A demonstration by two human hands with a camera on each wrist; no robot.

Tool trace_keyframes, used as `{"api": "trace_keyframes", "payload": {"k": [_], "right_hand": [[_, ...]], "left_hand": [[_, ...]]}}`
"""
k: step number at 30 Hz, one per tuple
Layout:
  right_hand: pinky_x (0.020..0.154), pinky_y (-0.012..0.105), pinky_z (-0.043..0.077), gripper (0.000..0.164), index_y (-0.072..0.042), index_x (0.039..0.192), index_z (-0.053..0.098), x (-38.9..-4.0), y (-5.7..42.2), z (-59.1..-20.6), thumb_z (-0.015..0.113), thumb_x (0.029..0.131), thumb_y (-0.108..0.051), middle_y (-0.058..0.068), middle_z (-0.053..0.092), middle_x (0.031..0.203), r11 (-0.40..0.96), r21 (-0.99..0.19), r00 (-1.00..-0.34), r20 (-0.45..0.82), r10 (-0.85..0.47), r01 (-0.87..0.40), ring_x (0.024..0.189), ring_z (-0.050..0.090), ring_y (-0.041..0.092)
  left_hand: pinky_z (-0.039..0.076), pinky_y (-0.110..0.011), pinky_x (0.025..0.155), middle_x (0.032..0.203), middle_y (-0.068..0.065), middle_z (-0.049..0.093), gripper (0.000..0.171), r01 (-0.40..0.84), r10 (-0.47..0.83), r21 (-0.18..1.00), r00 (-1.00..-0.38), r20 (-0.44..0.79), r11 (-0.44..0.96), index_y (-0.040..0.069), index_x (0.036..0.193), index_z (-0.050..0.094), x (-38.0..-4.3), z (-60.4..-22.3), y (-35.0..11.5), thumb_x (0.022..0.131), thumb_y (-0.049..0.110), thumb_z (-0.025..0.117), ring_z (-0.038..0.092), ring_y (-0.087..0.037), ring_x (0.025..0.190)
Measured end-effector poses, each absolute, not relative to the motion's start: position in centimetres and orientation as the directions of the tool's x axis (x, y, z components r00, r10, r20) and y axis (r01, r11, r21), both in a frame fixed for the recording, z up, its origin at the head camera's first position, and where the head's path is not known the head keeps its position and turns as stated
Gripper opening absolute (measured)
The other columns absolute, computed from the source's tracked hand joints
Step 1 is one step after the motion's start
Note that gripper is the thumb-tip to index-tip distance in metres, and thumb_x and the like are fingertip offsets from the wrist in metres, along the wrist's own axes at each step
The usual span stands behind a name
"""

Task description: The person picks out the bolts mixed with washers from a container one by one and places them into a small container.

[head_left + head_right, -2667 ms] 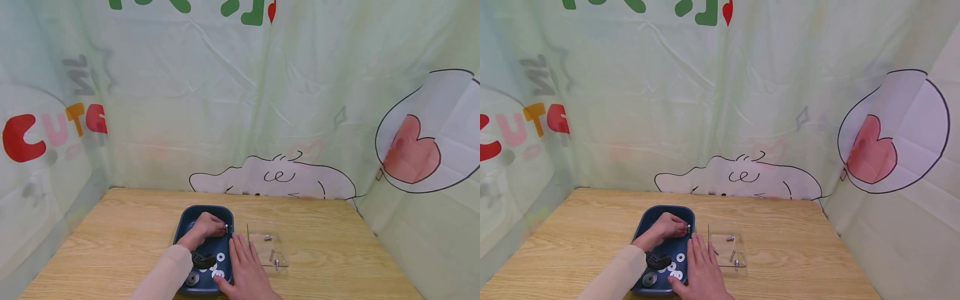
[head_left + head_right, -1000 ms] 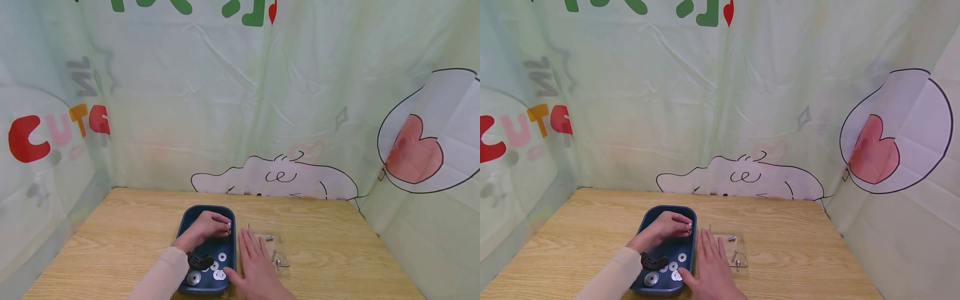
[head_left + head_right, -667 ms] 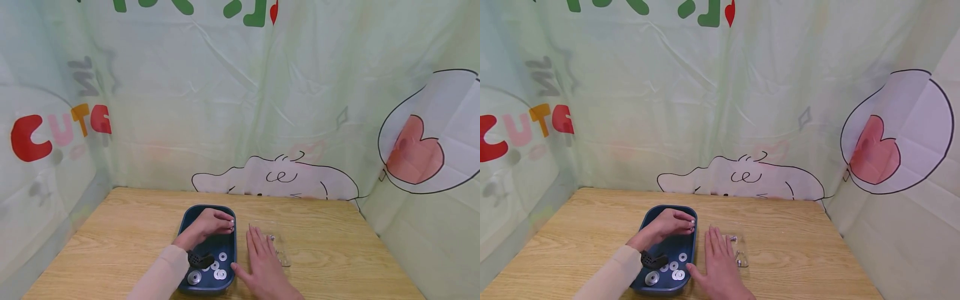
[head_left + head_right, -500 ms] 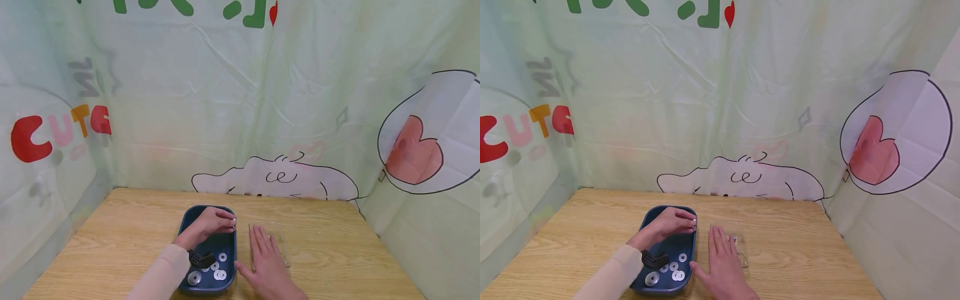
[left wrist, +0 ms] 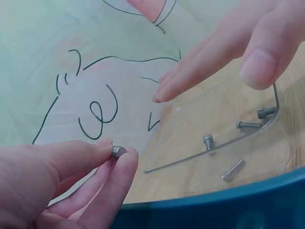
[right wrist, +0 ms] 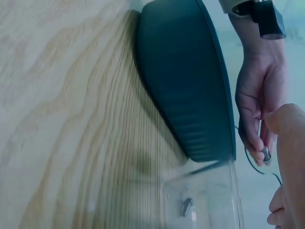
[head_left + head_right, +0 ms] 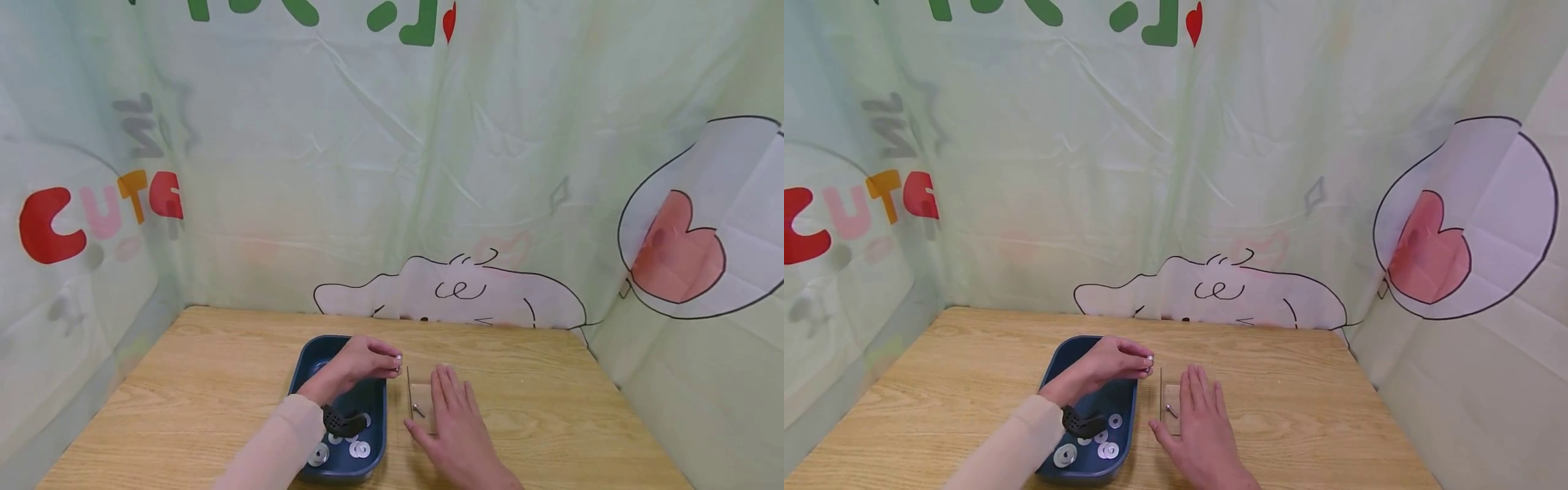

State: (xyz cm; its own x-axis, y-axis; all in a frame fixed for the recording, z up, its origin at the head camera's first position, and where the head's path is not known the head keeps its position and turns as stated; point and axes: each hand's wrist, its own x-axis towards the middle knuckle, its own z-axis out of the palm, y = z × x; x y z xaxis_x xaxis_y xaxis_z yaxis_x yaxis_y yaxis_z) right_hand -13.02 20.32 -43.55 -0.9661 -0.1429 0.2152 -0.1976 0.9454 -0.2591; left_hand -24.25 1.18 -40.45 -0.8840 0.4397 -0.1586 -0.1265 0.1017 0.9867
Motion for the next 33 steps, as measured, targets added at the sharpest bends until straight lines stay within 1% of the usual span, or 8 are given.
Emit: {"api": "trace_keyframes", "payload": {"k": [5,10,15,18,23,27,33], "right_hand": [[0.123,0.061,0.013,0.092,0.005,0.152,0.03,-13.1,21.2,-43.8,0.054,0.093,-0.061,0.02,0.023,0.163,0.947,-0.268,-0.967,0.227,-0.119,-0.179,0.153,0.015,0.037],[0.122,0.063,0.012,0.091,0.006,0.151,0.03,-13.0,22.0,-44.0,0.056,0.093,-0.059,0.022,0.023,0.163,0.951,-0.266,-0.971,0.217,-0.099,-0.157,0.153,0.015,0.038],[0.12,0.064,0.016,0.089,0.009,0.149,0.032,-13.0,22.8,-44.1,0.055,0.095,-0.057,0.025,0.027,0.16,0.953,-0.252,-0.962,0.255,-0.1,-0.166,0.151,0.019,0.041],[0.119,0.065,0.017,0.089,0.011,0.148,0.032,-12.9,23.1,-44.2,0.055,0.095,-0.056,0.027,0.027,0.159,0.954,-0.253,-0.96,0.262,-0.094,-0.162,0.15,0.02,0.042],[0.119,0.066,0.017,0.089,0.011,0.148,0.032,-12.8,23.5,-44.4,0.055,0.095,-0.056,0.027,0.027,0.159,0.956,-0.253,-0.964,0.251,-0.085,-0.15,0.15,0.02,0.042],[0.118,0.066,0.018,0.088,0.012,0.147,0.033,-12.7,23.9,-44.7,0.055,0.095,-0.056,0.028,0.028,0.158,0.958,-0.248,-0.966,0.248,-0.077,-0.14,0.15,0.02,0.043],[0.119,0.066,0.014,0.092,0.012,0.149,0.029,-13.0,24.6,-45.2,0.053,0.095,-0.059,0.028,0.023,0.16,0.96,-0.263,-0.978,0.202,-0.042,-0.095,0.151,0.015,0.043]], "left_hand": [[0.061,-0.035,0.084,0.101,-0.014,0.074,0.022,-0.112,0.441,0.986,-0.884,-0.156,0.124,0.001,0.111,0.072,-24.2,-40.6,2.0,0.09,0.009,0.071,0.074,-0.02,0.086],[0.061,-0.038,0.086,0.102,-0.019,0.073,0.021,-0.103,0.45,0.988,-0.882,-0.144,0.114,-0.001,0.109,0.073,-24.2,-40.8,2.8,0.09,0.006,0.07,0.075,-0.021,0.085],[0.061,-0.038,0.084,0.104,-0.022,0.073,0.019,-0.104,0.449,0.988,-0.882,-0.143,0.111,0.0,0.108,0.073,-24.0,-40.9,3.6,0.09,0.005,0.07,0.075,-0.024,0.086],[0.06,-0.04,0.086,0.104,-0.022,0.073,0.018,-0.111,0.452,0.987,-0.879,-0.151,0.113,0.0,0.107,0.074,-23.8,-40.8,4.2,0.09,0.005,0.07,0.075,-0.027,0.088],[0.059,-0.042,0.088,0.098,-0.018,0.074,0.017,-0.127,0.452,0.985,-0.876,-0.168,0.121,0.001,0.106,0.074,-23.4,-40.8,5.3,0.09,0.005,0.07,0.075,-0.022,0.084],[0.06,-0.04,0.086,0.096,-0.016,0.075,0.015,-0.133,0.457,0.982,-0.871,-0.181,0.137,0.002,0.104,0.075,-23.2,-40.8,5.9,0.09,0.005,0.07,0.075,-0.019,0.08],[0.061,-0.04,0.084,0.091,-0.013,0.075,0.013,-0.129,0.45,0.978,-0.873,-0.19,0.162,0.002,0.101,0.075,-23.1,-40.9,6.6,0.089,0.004,0.071,0.074,-0.018,0.077]]}}
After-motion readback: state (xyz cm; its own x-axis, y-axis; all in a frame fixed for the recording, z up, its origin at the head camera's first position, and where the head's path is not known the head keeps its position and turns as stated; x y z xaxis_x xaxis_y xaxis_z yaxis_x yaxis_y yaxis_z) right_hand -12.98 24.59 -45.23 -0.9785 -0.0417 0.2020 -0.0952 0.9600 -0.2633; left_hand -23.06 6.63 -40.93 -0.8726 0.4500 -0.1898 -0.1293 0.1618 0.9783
